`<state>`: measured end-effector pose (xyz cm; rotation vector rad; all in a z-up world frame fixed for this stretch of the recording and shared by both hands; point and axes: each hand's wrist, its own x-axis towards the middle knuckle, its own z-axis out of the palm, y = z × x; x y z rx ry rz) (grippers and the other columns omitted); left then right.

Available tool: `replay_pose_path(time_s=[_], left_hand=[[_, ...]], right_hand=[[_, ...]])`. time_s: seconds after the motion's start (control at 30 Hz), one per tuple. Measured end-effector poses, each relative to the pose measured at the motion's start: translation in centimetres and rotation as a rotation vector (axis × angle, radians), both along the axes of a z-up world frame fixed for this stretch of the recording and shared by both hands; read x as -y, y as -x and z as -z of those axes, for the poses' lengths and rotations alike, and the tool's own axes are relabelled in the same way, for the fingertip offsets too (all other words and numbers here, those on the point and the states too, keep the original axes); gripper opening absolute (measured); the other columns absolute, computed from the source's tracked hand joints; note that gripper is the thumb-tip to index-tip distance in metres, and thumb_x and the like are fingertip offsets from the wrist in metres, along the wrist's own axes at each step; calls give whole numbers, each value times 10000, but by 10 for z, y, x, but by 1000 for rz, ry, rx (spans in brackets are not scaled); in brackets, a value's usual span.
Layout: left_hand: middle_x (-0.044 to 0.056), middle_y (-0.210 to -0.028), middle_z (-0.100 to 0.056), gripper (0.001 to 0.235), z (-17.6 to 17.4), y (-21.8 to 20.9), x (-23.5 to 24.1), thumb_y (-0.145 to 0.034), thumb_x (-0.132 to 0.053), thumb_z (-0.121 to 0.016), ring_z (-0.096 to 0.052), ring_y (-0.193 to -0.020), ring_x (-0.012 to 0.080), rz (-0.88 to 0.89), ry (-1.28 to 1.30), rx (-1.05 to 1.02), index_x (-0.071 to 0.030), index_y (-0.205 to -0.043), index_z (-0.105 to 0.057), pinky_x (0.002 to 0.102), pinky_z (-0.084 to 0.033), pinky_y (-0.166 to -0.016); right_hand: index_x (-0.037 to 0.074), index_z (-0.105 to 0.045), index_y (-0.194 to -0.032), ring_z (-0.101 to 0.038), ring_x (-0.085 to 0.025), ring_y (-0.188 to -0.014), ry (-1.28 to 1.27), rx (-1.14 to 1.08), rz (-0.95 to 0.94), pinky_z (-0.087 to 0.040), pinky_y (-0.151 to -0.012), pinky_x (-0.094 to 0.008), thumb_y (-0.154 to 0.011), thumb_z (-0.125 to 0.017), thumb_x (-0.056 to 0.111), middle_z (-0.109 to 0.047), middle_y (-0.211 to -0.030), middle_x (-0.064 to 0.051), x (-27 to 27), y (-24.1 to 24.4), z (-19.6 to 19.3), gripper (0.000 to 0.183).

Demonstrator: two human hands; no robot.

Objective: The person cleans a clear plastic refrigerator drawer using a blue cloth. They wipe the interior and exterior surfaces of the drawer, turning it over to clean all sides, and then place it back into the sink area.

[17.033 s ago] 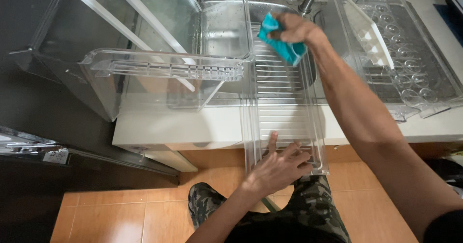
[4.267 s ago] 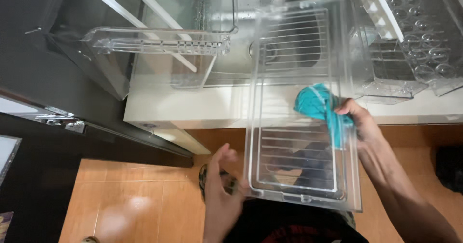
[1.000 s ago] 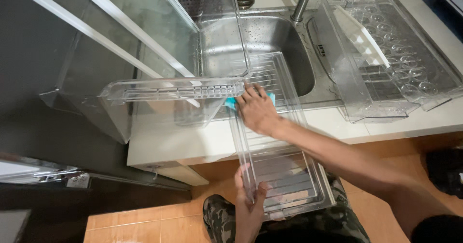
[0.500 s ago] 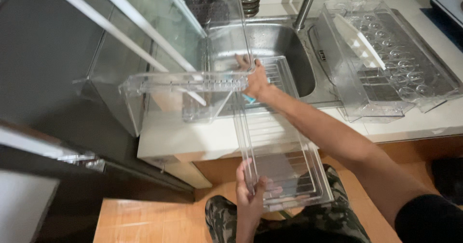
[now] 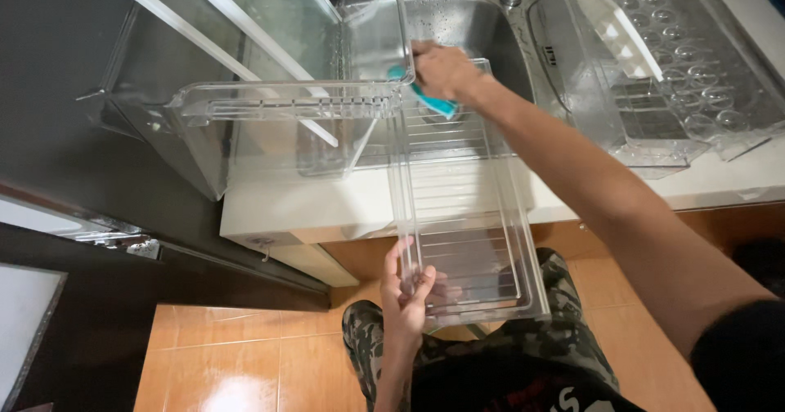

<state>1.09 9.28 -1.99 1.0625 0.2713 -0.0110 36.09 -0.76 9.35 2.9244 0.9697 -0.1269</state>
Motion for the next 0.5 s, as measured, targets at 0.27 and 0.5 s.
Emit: replay_pose_path(time_s=[0.27,0.5], left_hand=[[258,-833,-748,648,-6,0,1,-914,-50,-657,-781,-600,389,-2,81,-1,-106,-1504,-395,454,-677,-584],[184,-808,-787,628,-36,3,-2,-889,-177,-680,-772,-573,280,19,-127,-96,-143,-1483,-478,302,-604,-697]], right_hand=[[147,-661,-1219,-674,-438,-1006,-93,63,81,-532,-769,-616,-1080,-395,330,-568,-1207,-106,82,-11,12,351],[70,-600,-1258,-626,-383,-1002,-106,166,140,-587,-700,-574,-1112,-387,304,-567,-1134,-154,111,8,38,348]])
